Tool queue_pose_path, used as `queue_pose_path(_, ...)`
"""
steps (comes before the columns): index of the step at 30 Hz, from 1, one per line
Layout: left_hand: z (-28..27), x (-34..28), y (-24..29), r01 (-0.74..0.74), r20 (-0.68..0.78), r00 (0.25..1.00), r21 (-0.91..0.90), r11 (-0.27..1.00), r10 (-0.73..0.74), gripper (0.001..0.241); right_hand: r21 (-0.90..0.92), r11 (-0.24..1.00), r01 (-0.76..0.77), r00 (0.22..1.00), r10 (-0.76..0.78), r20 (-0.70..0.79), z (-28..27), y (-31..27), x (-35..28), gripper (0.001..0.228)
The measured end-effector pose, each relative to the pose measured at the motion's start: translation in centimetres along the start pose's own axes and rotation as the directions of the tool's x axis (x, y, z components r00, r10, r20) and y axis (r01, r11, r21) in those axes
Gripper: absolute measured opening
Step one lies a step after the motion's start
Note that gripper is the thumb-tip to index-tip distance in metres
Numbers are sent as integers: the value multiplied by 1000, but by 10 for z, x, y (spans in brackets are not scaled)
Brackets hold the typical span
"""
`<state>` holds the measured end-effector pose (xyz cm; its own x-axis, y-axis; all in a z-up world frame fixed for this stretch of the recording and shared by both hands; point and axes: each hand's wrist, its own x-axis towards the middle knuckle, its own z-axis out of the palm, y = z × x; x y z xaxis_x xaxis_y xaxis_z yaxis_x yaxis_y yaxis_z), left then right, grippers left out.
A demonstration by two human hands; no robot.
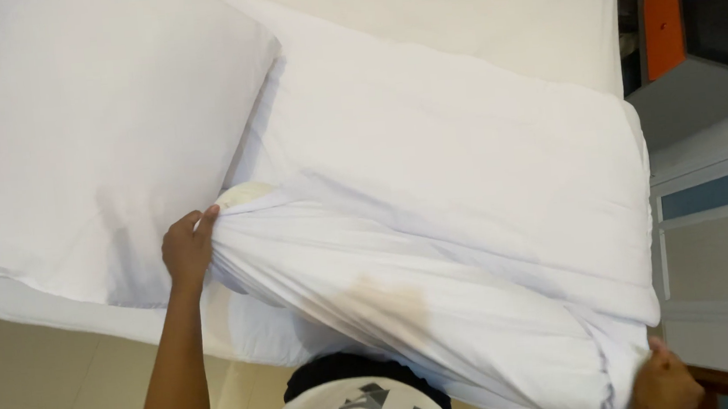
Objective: The person picks up a long cylindrical pillow and a white pillowcase from a chair, then moves to a bed. They insert the pillow into the case, roll and adjust the fabric to fit, and tie the drawstrings at both ends to secure it.
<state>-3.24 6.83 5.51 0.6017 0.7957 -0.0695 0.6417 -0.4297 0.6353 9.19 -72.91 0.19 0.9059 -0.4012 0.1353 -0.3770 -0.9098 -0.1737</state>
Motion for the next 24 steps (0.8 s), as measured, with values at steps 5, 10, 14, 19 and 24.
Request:
queue_pose_path(5, -4, -19, -21, -568, -402, 787, -178, 803, 468, 62, 452, 864, 222, 975, -211, -76, -16, 22, 30, 59)
queue_pose_path(10, 50, -19, -114, -239, 440, 894, 307, 921, 86, 53, -244, 969, 37, 966, 28, 257, 69, 37, 17, 74)
queue_pose_path(14, 23, -50, -39, -121, -80, 984, 355, 927, 158, 16, -23, 997, 76, 989, -72, 127, -5, -131, -41, 31)
queue_pose_path(19, 87, -48, 43, -165, 222, 969, 266, 950, 106, 53, -140, 965, 221, 974, -212, 78, 58, -183, -21, 40)
queue_pose_path(24, 123, -60, -1, -181, -39, 973, 493, 851, 229, 67, -238, 969, -69, 968, 122, 218, 89, -104, 6, 52)
